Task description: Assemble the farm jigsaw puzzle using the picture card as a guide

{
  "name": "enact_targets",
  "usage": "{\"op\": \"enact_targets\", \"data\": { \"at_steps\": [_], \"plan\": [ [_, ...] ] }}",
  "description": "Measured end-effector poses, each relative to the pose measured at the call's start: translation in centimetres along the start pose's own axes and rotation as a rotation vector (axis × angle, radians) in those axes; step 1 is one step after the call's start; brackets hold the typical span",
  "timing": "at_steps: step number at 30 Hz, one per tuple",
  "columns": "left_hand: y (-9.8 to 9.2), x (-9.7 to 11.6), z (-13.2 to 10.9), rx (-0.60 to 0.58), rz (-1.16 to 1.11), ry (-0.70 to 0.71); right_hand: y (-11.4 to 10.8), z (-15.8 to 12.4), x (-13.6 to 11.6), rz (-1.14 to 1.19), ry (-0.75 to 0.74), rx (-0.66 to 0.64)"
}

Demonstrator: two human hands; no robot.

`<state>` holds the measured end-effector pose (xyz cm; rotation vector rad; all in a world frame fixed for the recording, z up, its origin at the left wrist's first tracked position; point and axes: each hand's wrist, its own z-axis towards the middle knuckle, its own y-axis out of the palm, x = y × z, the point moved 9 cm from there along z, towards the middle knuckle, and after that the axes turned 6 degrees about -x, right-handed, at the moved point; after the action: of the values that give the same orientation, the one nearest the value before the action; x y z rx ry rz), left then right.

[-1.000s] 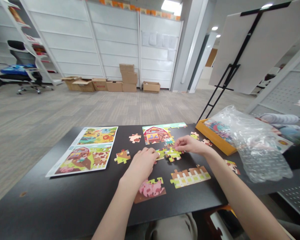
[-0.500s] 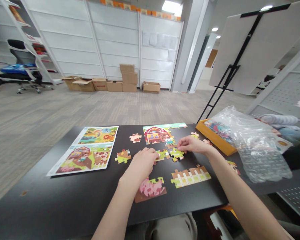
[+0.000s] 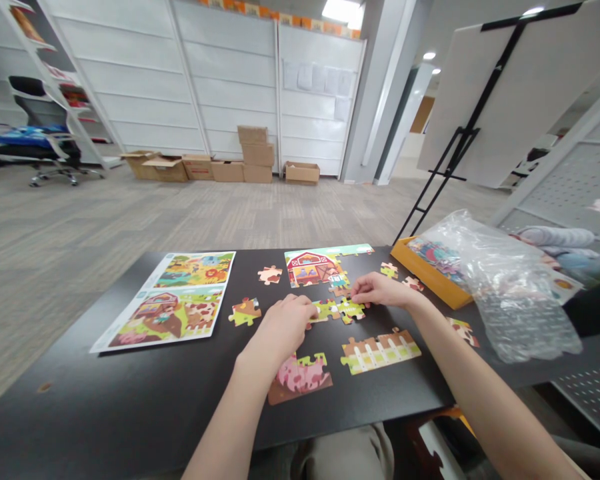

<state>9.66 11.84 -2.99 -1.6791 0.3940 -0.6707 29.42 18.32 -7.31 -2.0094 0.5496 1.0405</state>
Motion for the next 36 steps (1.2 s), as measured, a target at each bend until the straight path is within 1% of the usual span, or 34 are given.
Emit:
{"op": "enact_targets", "data": {
  "at_steps": [13, 17, 19, 20, 21, 23, 25, 26, 27, 28, 31, 36],
  "plan": [
    [0.0, -0.2, 0.2, 0.009, -0.030, -0.010, -0.1, 0.0, 0.5, -0.039, -0.009, -0.021],
    [0.1, -0.4, 0.3, 0.008, -0.021, -0.023, 0.2, -0.2, 0.0, -0.028, 0.003, -0.029],
    [0.1, -0.4, 0.2, 0.009, -0.018, -0.027, -0.2, -0.6, -0.4, -0.006, -0.009, -0.018],
    [0.1, -0.4, 0.2, 0.008, -0.019, -0.029, -0.8, -0.8, -0.6, 0.010, -0.024, 0.012],
    [0.1, -0.4, 0.2, 0.005, -0.022, -0.030, -1.8, -1.2, -0.8, 0.031, -0.047, 0.069],
    [0.1, -0.4, 0.2, 0.000, -0.028, -0.030, -4.6, -2.2, -0.9, 0.073, -0.101, 0.264],
    [0.1, -0.4, 0.1, 0.000, -0.028, -0.025, -7.6, -3.5, -0.3, 0.088, -0.128, 0.488],
    [0.1, -0.3, 0.1, 0.002, -0.026, -0.022, -8.7, -3.9, 0.2, 0.079, -0.122, 0.571],
    [0.1, -0.3, 0.1, 0.005, -0.024, -0.020, -9.5, -4.2, 0.8, 0.058, -0.107, 0.627],
    [0.0, -0.3, 0.1, 0.009, -0.023, -0.019, -10.1, -4.2, 1.4, 0.034, -0.086, 0.656],
    [0.0, -0.3, 0.1, 0.013, -0.027, -0.023, -10.8, -3.4, 3.0, -0.019, -0.049, 0.675],
    [0.2, -0.3, 0.2, 0.017, -0.024, -0.015, -11.9, -2.5, 4.3, -0.143, -0.032, 0.744]
  ]
}}
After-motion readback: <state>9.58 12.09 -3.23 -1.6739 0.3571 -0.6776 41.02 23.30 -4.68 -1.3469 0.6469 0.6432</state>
